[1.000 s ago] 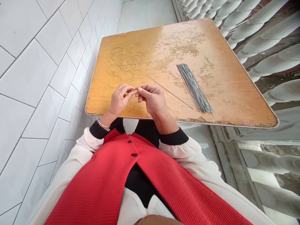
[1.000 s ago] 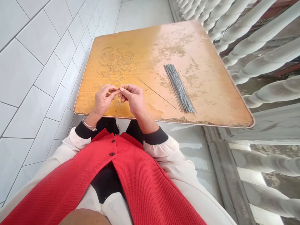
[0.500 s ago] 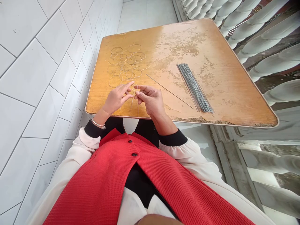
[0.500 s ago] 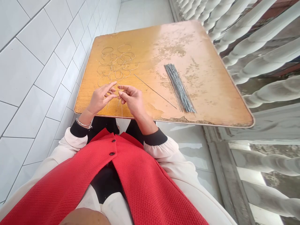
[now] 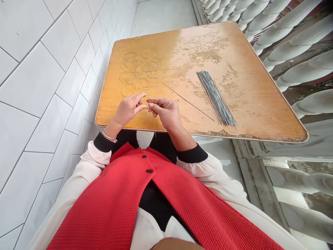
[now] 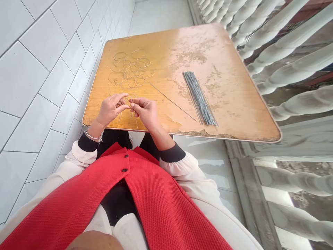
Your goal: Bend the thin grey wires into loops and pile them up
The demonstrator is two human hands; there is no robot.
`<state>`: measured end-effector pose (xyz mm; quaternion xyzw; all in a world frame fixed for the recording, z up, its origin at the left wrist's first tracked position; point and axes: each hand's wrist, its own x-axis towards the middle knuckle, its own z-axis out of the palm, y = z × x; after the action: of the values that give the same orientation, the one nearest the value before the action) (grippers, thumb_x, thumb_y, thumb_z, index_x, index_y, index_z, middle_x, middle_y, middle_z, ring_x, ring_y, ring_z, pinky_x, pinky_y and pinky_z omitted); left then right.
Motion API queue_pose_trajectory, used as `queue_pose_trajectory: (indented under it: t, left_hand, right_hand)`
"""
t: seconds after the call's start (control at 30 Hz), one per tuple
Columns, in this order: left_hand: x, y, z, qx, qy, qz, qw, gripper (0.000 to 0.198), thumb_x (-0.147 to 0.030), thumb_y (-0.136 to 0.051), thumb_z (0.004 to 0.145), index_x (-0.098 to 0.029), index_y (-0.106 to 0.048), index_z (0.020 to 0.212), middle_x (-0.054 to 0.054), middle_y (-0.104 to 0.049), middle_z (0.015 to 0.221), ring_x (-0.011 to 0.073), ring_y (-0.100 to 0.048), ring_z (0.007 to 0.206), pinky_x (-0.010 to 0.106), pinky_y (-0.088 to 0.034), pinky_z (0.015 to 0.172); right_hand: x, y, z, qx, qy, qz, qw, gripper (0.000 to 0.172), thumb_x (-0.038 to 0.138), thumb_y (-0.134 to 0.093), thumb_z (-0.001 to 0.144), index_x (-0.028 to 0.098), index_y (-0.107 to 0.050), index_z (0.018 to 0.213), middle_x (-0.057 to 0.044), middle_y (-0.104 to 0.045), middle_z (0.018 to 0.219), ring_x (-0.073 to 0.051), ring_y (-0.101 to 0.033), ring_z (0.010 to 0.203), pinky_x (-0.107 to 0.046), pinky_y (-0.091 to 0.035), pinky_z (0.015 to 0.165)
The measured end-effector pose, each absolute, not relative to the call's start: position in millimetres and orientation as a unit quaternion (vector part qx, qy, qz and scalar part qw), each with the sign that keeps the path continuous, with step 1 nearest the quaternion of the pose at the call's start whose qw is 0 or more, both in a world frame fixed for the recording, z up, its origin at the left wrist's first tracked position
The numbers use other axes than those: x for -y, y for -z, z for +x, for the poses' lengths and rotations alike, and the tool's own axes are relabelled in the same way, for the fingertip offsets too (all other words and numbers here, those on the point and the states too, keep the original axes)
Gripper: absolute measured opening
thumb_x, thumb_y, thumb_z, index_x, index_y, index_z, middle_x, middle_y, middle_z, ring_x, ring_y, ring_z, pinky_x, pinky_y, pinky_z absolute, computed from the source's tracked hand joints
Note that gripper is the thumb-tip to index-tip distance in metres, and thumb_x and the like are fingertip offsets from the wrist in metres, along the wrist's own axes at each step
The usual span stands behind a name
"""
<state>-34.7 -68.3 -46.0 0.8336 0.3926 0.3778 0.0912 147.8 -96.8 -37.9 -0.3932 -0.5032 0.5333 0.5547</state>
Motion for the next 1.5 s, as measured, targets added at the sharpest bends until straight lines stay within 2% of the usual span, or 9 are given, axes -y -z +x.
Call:
queue_pose_trajectory:
  t: [0.23,0.37,0.47,0.73,0.93,1.1,1.27,1.4,1.5]
  left_hand:
    - [68.9,50.6,-36.5,-0.397,-0.424,0.797,0.166,0.052,-0.045,-0.070,0.091,-0.029,-0.057,0.138,0.002,-0.075,0.109,0.0059,-0.062,0.069,0.022,-0.052,0.071]
    - [75.1,58.9,-30.2,-0.396,-0.470,0.755,0.227,0.030,-0.043,-0.061,0.097,-0.024,-0.066,0.120,0.002,-0.074,0.102,0.0053,-0.065,0.072,0.019,-0.053,0.069]
    - [80.7,64.0,-22.9,-0.374,-0.496,0.737,0.267,0.028,-0.045,-0.057,0.099,-0.020,-0.069,0.105,0.001,-0.073,0.095,0.0048,-0.065,0.069,0.019,-0.053,0.067]
    - [80.8,64.9,-16.4,-0.318,-0.531,0.750,0.234,0.029,-0.045,-0.056,0.100,-0.022,-0.073,0.096,-0.002,-0.066,0.076,0.0070,-0.063,0.066,0.023,-0.053,0.071]
    - [78.1,60.9,-17.5,-0.276,-0.527,0.761,0.260,0.025,-0.040,-0.057,0.100,-0.021,-0.073,0.094,-0.002,-0.065,0.076,0.0057,-0.063,0.065,0.020,-0.051,0.067]
    - [80.4,59.1,-15.6,-0.309,-0.527,0.731,0.303,0.019,-0.038,-0.062,0.098,-0.023,-0.074,0.097,-0.001,-0.068,0.082,0.0064,-0.064,0.070,0.021,-0.053,0.072]
    - [84.5,60.2,-12.0,-0.365,-0.525,0.677,0.364,0.014,-0.026,-0.068,0.092,-0.023,-0.071,0.105,0.000,-0.073,0.093,0.0074,-0.070,0.077,0.020,-0.056,0.072]
    - [83.6,60.4,-10.7,-0.358,-0.530,0.698,0.322,0.010,-0.028,-0.065,0.095,-0.022,-0.071,0.099,-0.001,-0.071,0.090,0.0064,-0.069,0.073,0.019,-0.056,0.072]
    - [82.3,59.6,-11.2,-0.351,-0.526,0.721,0.283,0.016,-0.035,-0.063,0.097,-0.022,-0.071,0.096,-0.001,-0.069,0.085,0.0065,-0.067,0.071,0.020,-0.055,0.072]
  right_hand:
    - [94.4,38.2,149.7,0.500,-0.521,-0.394,0.569,0.024,0.037,-0.085,0.073,0.016,-0.075,0.081,0.002,-0.063,0.058,-0.005,-0.047,0.044,-0.020,-0.035,0.043]
    - [95.1,36.1,148.2,0.493,-0.523,-0.398,0.570,0.026,0.040,-0.086,0.072,0.017,-0.074,0.077,0.002,-0.065,0.061,-0.005,-0.047,0.045,-0.020,-0.038,0.045]
    - [96.5,34.1,146.9,0.489,-0.531,-0.390,0.572,0.029,0.042,-0.085,0.073,0.017,-0.071,0.072,0.002,-0.065,0.063,-0.004,-0.047,0.046,-0.020,-0.038,0.045]
    - [94.2,33.1,151.8,0.516,-0.530,-0.382,0.555,0.028,0.037,-0.083,0.079,0.017,-0.067,0.067,0.001,-0.063,0.061,-0.005,-0.047,0.046,-0.021,-0.038,0.046]
    - [90.3,30.1,158.5,0.534,-0.535,-0.402,0.516,0.026,0.029,-0.080,0.080,0.015,-0.064,0.064,0.000,-0.062,0.059,-0.006,-0.048,0.045,-0.020,-0.035,0.045]
    - [90.8,27.9,159.2,0.518,-0.541,-0.400,0.528,0.025,0.033,-0.081,0.080,0.016,-0.066,0.068,0.000,-0.062,0.061,-0.005,-0.048,0.046,-0.020,-0.037,0.045]
    - [93.1,25.6,158.3,0.507,-0.535,-0.408,0.538,0.020,0.036,-0.079,0.082,0.018,-0.072,0.078,0.001,-0.063,0.064,-0.005,-0.049,0.047,-0.019,-0.040,0.045]
    - [93.7,27.0,156.6,0.494,-0.548,-0.395,0.548,0.017,0.033,-0.080,0.081,0.018,-0.074,0.082,0.002,-0.063,0.064,-0.005,-0.049,0.047,-0.019,-0.042,0.046]
    - [92.9,29.2,155.2,0.485,-0.559,-0.383,0.553,0.018,0.034,-0.082,0.078,0.018,-0.075,0.083,0.003,-0.063,0.063,-0.005,-0.049,0.048,-0.019,-0.043,0.046]
